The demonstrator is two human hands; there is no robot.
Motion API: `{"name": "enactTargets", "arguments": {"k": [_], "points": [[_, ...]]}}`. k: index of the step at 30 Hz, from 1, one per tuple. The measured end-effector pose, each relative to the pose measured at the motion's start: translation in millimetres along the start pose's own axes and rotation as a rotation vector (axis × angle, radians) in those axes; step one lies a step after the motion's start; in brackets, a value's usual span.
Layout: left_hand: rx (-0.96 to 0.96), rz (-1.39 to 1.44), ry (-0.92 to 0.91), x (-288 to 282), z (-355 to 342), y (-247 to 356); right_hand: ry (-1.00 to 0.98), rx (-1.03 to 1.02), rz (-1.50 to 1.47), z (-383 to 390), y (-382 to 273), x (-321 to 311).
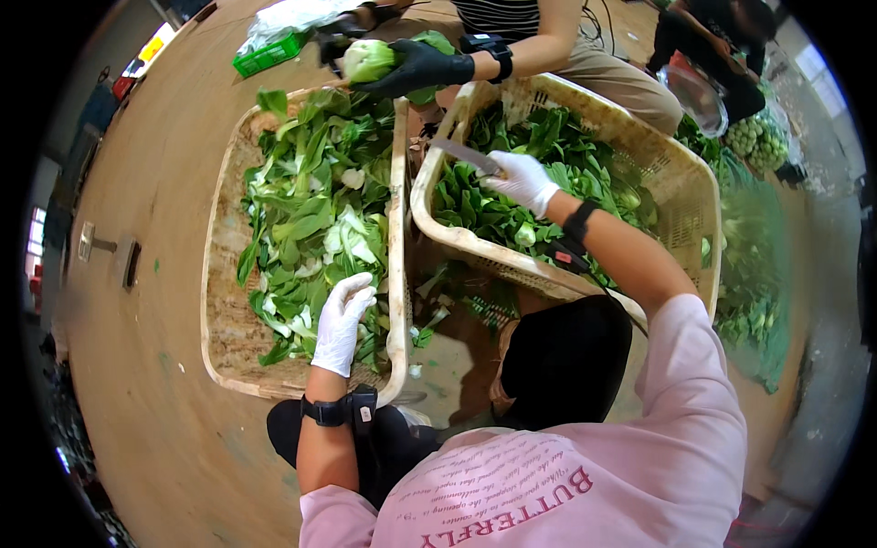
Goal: The person trims the root ends of green vegetables using a knife and sorts them into baskets before tying a bundle into a plastic bag.
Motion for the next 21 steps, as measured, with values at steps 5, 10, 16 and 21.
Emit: {"name": "enactTargets", "arguments": {"k": [5, 10, 16, 21], "points": [[0.059, 0.026, -0.071, 15.8, 3.0, 12.2, -0.112, -0.308, 0.085, 2.2, -10.8, -11.9], [0.098, 0.022, -0.048, 1.8, 6.1, 8.1, -0.154, -0.038, -0.028, -7.8, -9.4, 39.3], [0.148, 0.001, -0.017, -10.8, 0.6, 5.0, -0.301, 0.051, -0.196, -14.2, 2.2, 75.1], [0.172, -0.063, -0.014, -8.5, -2.4, 8.0, -0.260, -0.130, -0.046, -20.5, -11.8, 83.0]]}}
Point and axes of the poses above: each hand's wrist, its own z-axis away from the middle knuckle, its own x-axis out of the palm, y = z × x, the point moved 10 cm from there along -z, towards the middle knuckle, and after that the axes turned 5 degrees about y, right-handed, at the moved point
